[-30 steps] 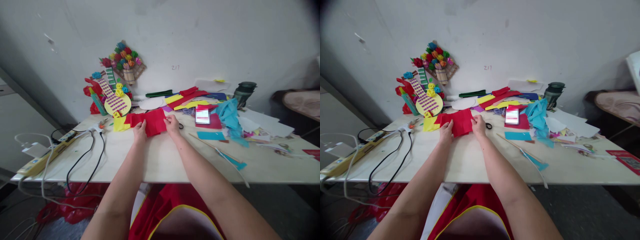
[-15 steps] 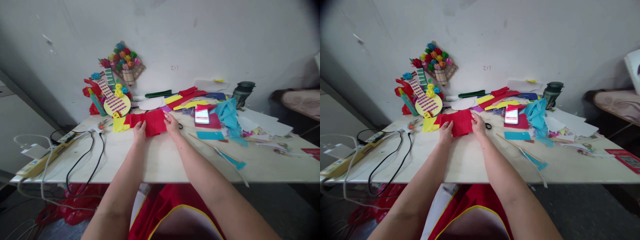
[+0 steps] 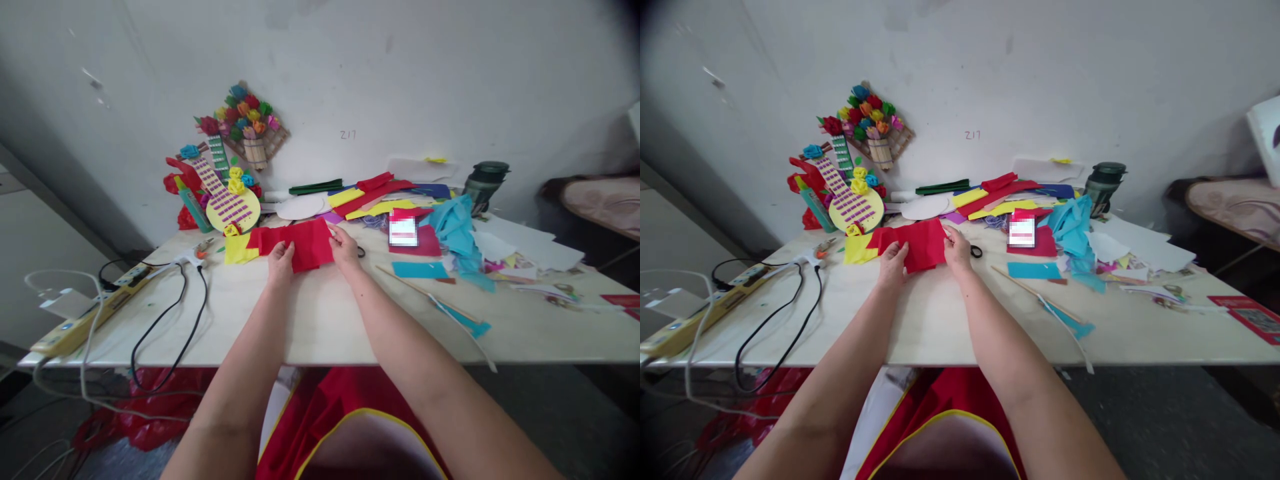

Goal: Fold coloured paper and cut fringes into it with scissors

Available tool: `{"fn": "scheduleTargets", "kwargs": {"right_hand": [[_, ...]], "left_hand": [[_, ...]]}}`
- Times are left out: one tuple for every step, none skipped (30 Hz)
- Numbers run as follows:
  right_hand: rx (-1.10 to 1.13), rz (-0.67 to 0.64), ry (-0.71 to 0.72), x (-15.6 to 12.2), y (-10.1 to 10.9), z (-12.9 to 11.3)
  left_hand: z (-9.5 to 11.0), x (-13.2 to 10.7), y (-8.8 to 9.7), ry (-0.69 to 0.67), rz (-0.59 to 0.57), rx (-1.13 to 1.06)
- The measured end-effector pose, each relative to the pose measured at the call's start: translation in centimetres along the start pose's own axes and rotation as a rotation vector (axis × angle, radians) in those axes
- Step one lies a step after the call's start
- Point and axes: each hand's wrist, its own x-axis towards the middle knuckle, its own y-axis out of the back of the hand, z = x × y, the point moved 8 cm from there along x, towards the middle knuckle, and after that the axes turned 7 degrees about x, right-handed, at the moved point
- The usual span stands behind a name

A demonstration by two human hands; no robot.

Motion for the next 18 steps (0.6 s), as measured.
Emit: {"fn": "scheduleTargets", "kwargs": {"right_hand": [[0.018,0.007,-0.004,0.0,0.1,0.0],[0.037,0.014,-0.010,0.0,0.2,0.0],[0.057,0.022,-0.017,0.0,0.3,0.1],[0.081,0.029,-0.022,0.1,0.4,0.1],[0.106,0.036,-0.026,0.1,0.4,0.2],[0.132,0.043,-0.027,0.2,0.5,0.3],[0.158,0.051,-0.026,0.3,0.5,0.4],[0.183,0.062,-0.022,0.3,0.5,0.6],[0.208,0.074,-0.014,0.4,0.6,0.7],[0.234,0.086,-0.004,0.5,0.6,0.9],[0.262,0.095,0.006,0.5,0.6,1.0],[0.291,0.102,0.012,0.6,0.5,1.2],[0.317,0.105,0.014,0.6,0.5,1.3],[0.343,0.104,0.011,0.7,0.4,1.5],[0.367,0.100,0.003,0.7,0.3,1.7],[0.390,0.097,-0.007,0.7,0.2,1.8],[0.412,0.097,-0.018,0.8,0.2,1.9],[0.435,0.098,-0.030,0.8,0.1,2.0]], "left_hand": [[0.0,0.0,0.0,-0.004,-0.001,-0.005],[0.0,0.0,0.0,-0.007,-0.004,-0.011],[0.1,0.0,-0.1,-0.010,-0.009,-0.018],[0.1,0.0,-0.1,-0.012,-0.013,-0.023],[0.1,0.0,-0.1,-0.013,-0.016,-0.026],[0.1,0.0,-0.2,-0.014,-0.019,-0.028],[0.1,0.0,-0.2,-0.013,-0.024,-0.025],[0.0,0.1,-0.2,-0.014,-0.030,-0.020],[0.0,0.1,-0.2,-0.016,-0.037,-0.012],[-0.1,0.1,-0.3,-0.019,-0.047,-0.002],[-0.1,0.2,-0.3,-0.022,-0.056,0.006],[-0.1,0.3,-0.2,-0.027,-0.061,0.012],[-0.2,0.3,-0.2,-0.031,-0.064,0.012],[-0.2,0.4,-0.2,-0.035,-0.065,0.010],[-0.3,0.4,-0.2,-0.036,-0.066,0.008],[-0.3,0.4,-0.1,-0.037,-0.066,0.005],[-0.3,0.4,-0.1,-0.037,-0.064,0.004],[-0.4,0.5,-0.1,-0.036,-0.062,0.006]]}}
